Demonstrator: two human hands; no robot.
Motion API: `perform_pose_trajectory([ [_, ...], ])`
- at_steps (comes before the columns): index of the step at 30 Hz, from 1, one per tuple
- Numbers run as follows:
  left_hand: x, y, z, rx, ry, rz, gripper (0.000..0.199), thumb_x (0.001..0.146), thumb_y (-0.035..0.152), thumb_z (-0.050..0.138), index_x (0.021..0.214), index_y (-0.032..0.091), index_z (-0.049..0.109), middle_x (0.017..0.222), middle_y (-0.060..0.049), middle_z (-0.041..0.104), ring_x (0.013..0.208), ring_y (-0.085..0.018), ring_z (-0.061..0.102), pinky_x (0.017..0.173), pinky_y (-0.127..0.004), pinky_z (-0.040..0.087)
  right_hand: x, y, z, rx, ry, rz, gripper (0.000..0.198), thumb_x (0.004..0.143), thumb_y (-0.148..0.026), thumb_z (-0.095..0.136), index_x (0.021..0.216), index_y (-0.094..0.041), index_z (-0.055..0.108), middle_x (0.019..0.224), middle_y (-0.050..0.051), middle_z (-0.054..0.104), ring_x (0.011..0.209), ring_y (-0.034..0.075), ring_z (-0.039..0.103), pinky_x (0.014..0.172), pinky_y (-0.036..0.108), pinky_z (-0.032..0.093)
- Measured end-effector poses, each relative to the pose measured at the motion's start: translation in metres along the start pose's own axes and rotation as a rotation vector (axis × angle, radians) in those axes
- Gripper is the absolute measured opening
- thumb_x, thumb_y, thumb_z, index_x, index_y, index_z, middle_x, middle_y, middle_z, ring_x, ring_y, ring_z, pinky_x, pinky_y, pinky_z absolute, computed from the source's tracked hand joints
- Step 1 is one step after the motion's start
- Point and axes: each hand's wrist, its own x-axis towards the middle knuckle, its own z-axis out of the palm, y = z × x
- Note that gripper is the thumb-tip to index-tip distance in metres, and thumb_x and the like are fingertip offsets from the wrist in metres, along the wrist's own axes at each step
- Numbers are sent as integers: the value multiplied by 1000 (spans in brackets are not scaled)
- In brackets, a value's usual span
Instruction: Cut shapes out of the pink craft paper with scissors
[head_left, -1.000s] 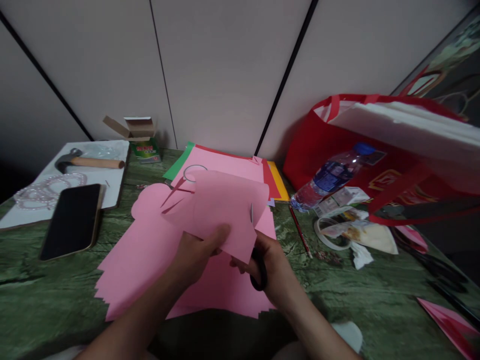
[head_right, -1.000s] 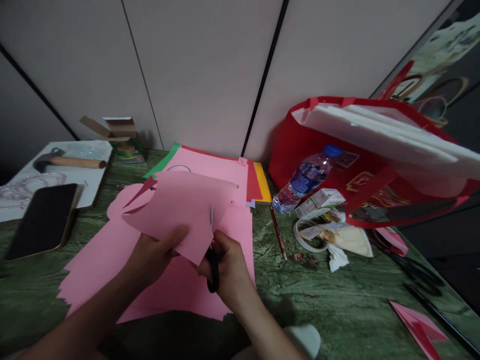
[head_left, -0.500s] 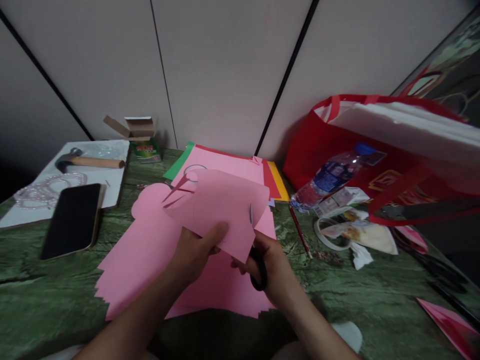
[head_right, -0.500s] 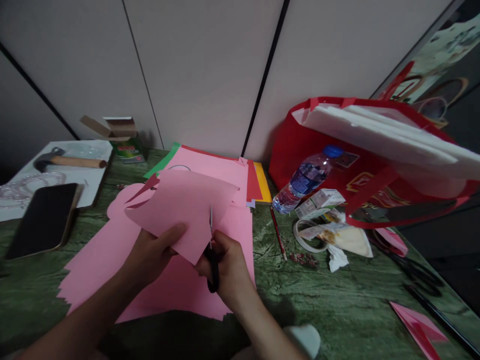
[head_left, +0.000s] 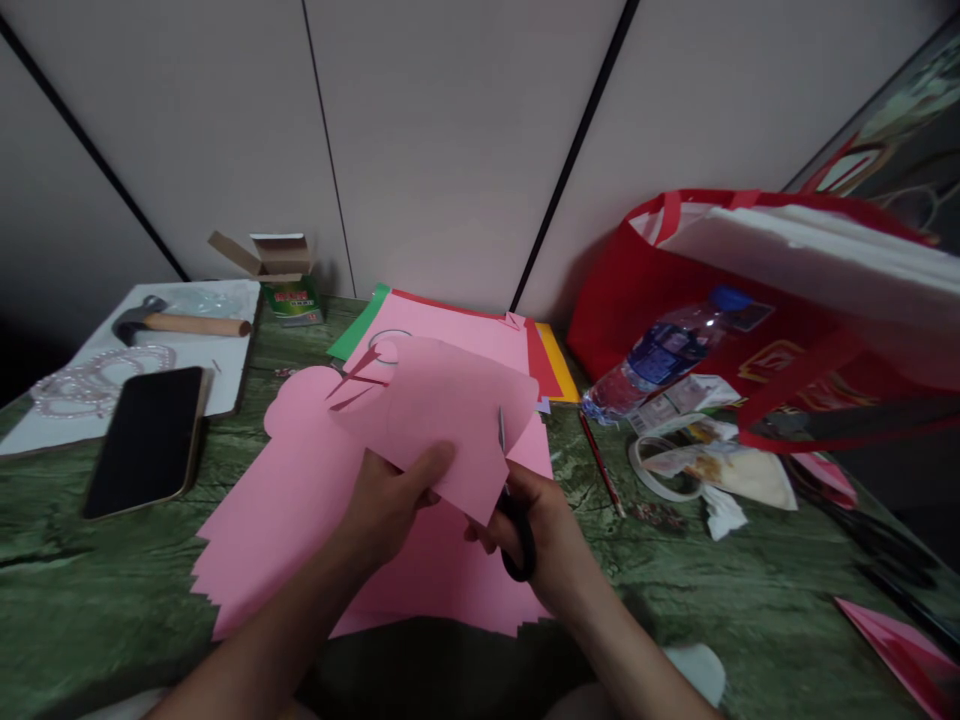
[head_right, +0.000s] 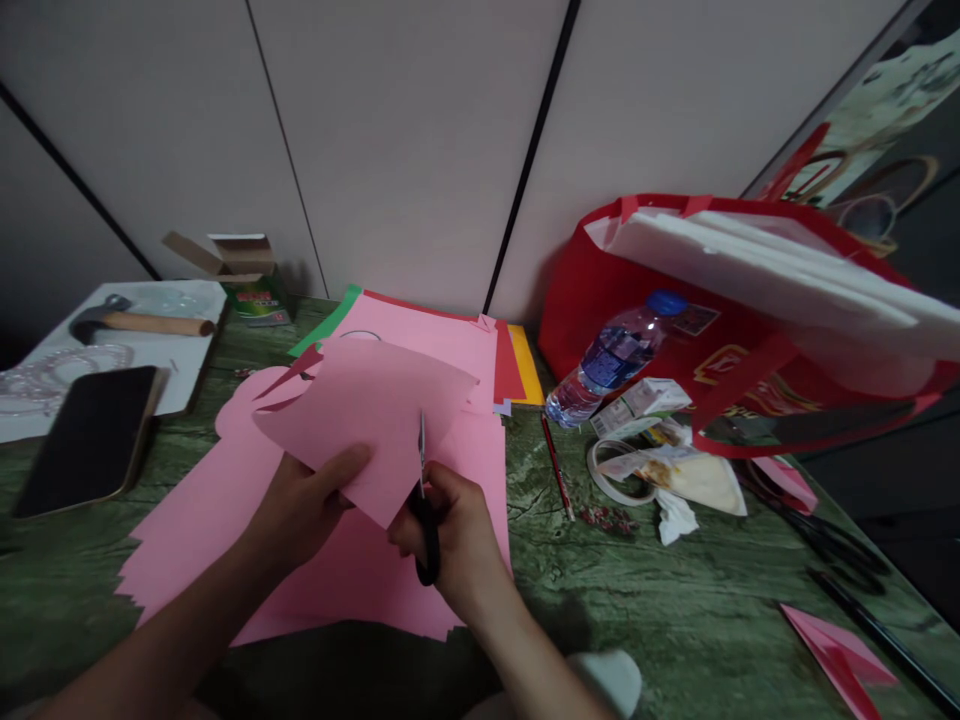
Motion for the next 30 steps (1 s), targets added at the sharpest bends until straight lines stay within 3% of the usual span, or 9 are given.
perform_pose_trajectory([
  [23, 1, 2, 1, -168, 30, -44, 23, 68, 30, 69, 59, 15, 54, 50, 4, 49, 45, -7, 46, 41, -18, 39, -1, -3, 2, -17, 17, 69, 16, 63, -27, 64, 65, -19, 51, 45, -6, 50, 41, 11, 50, 38, 22, 40],
  [30, 3, 1, 5, -200, 107, 4, 24, 71, 39, 66, 70, 16, 56, 52, 5, 49, 43, -6, 42, 38, -17, 34, -1, 3, 2, -8, 21, 46, 13, 65, -24, 62, 65, -18, 51, 41, -8, 46, 42, 12, 52, 39, 22, 40],
])
